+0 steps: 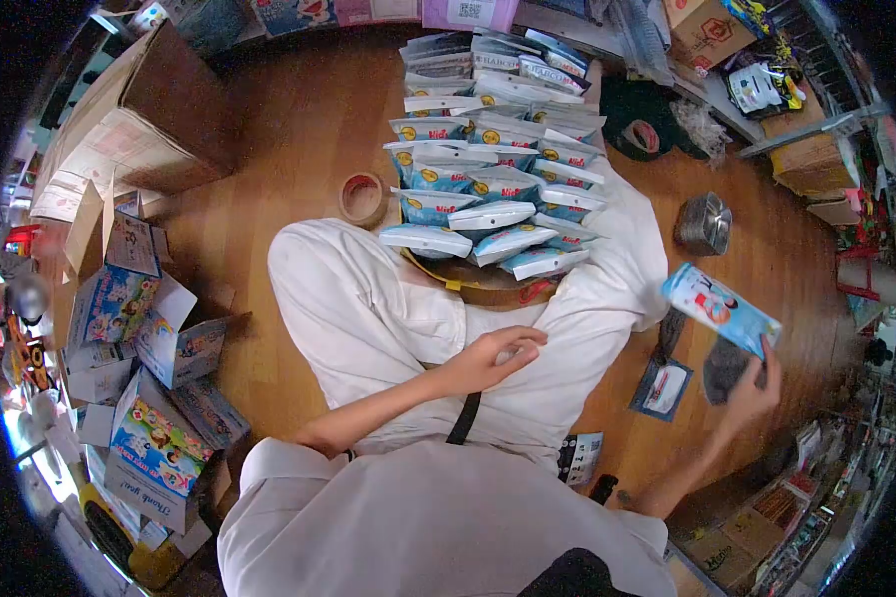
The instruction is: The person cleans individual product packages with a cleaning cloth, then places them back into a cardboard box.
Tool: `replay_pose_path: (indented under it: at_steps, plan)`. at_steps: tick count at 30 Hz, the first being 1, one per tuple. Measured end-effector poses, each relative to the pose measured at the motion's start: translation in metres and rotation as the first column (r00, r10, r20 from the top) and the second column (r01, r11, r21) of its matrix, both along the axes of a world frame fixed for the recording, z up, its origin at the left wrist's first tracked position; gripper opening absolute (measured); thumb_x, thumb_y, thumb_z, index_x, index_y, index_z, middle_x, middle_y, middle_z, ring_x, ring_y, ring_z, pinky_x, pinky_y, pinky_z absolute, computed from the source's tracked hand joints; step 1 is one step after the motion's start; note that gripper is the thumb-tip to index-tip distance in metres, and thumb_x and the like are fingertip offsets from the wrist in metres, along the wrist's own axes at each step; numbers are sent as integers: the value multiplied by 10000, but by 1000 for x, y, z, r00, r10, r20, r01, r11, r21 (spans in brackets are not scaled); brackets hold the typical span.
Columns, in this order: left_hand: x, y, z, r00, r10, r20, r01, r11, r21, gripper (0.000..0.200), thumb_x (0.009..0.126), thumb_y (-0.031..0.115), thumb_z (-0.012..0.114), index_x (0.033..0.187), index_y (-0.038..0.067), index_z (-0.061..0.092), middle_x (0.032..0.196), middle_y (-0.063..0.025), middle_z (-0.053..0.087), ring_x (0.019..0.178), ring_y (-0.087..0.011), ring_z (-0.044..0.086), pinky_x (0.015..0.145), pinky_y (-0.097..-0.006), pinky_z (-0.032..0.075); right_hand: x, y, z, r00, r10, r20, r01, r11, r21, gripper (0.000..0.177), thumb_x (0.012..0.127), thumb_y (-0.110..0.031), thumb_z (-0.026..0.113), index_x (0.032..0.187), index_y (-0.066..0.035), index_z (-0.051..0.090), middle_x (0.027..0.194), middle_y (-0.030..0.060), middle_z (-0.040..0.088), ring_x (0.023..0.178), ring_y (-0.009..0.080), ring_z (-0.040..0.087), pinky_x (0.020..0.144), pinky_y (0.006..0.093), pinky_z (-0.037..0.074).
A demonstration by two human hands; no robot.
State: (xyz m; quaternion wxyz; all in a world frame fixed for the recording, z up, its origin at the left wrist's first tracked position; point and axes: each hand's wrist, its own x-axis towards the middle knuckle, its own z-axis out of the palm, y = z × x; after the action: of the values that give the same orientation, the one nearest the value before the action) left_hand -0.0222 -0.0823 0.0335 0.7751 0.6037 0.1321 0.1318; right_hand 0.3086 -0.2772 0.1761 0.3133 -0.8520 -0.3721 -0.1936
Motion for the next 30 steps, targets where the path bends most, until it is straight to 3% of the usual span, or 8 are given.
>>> replay_pose_path:
  at_steps: [8,12,15,19,20,21,23,30]
  plan:
    - [9,14,13,828,-244,504,549,536,-642,870,888,688,286,1457,33,229,1475,-143,323,1305,-266,400,1093,-417,299,-105,83,40,533,777,-335,-814,579,46,357,658,58,631,993,-38,707,895,118,624,840,228,589,737,316,463]
    - [-29,9,6,972,-147,183,226,378,-898,678,935,506,464,1411,49,311,1375,-159,451,1211,-261,505,1024,-431,411,-133,132,36,618,734,-280,-785,593,-179,307,659,14,679,961,-35,697,925,108,596,876,255,579,755,334,464]
    - [-43,24,34,997,-63,-53,-11,537,-843,558,942,383,529,1357,48,365,1296,-152,517,1158,-250,546,983,-406,453,-144,136,52,760,574,-304,-554,818,158,269,685,-15,676,954,-24,687,954,116,593,899,258,570,799,362,456]
    - [-33,26,78,944,252,-212,-325,622,-712,498,968,370,481,1345,65,369,1289,-134,513,1142,-218,551,938,-389,483,-183,141,30,725,657,-207,-484,700,526,366,824,-196,604,1144,-18,617,1156,200,571,1061,330,557,948,418,413]
    - [-27,27,71,943,321,-83,-256,546,-798,572,961,473,437,1359,70,356,1301,-131,501,1148,-235,544,941,-394,479,-201,148,12,663,702,-261,-584,703,407,417,838,-231,589,1204,-31,579,1252,223,506,1154,372,489,998,462,361]
    - [-17,31,24,730,372,573,516,251,-819,678,930,587,387,1371,73,355,1304,-135,498,1158,-257,535,977,-408,449,-221,155,-10,598,735,-321,-678,677,287,470,852,-266,573,1265,-44,540,1348,246,441,1248,414,421,1047,505,309]
    - [-10,40,87,896,417,-151,-273,251,-929,736,909,639,358,1370,65,368,1295,-138,504,1147,-255,540,987,-395,439,-260,152,-40,742,645,-184,-670,721,-175,523,851,-281,577,1321,-67,495,1459,253,293,1347,469,246,1075,590,196]
    - [-16,28,54,881,472,-30,-236,385,-892,702,942,566,380,1413,49,323,1399,-125,426,1277,-251,423,1095,-384,314,-273,134,-71,720,570,-395,-608,793,36,664,843,-180,570,1433,-33,303,1520,229,150,1361,499,165,1084,599,163]
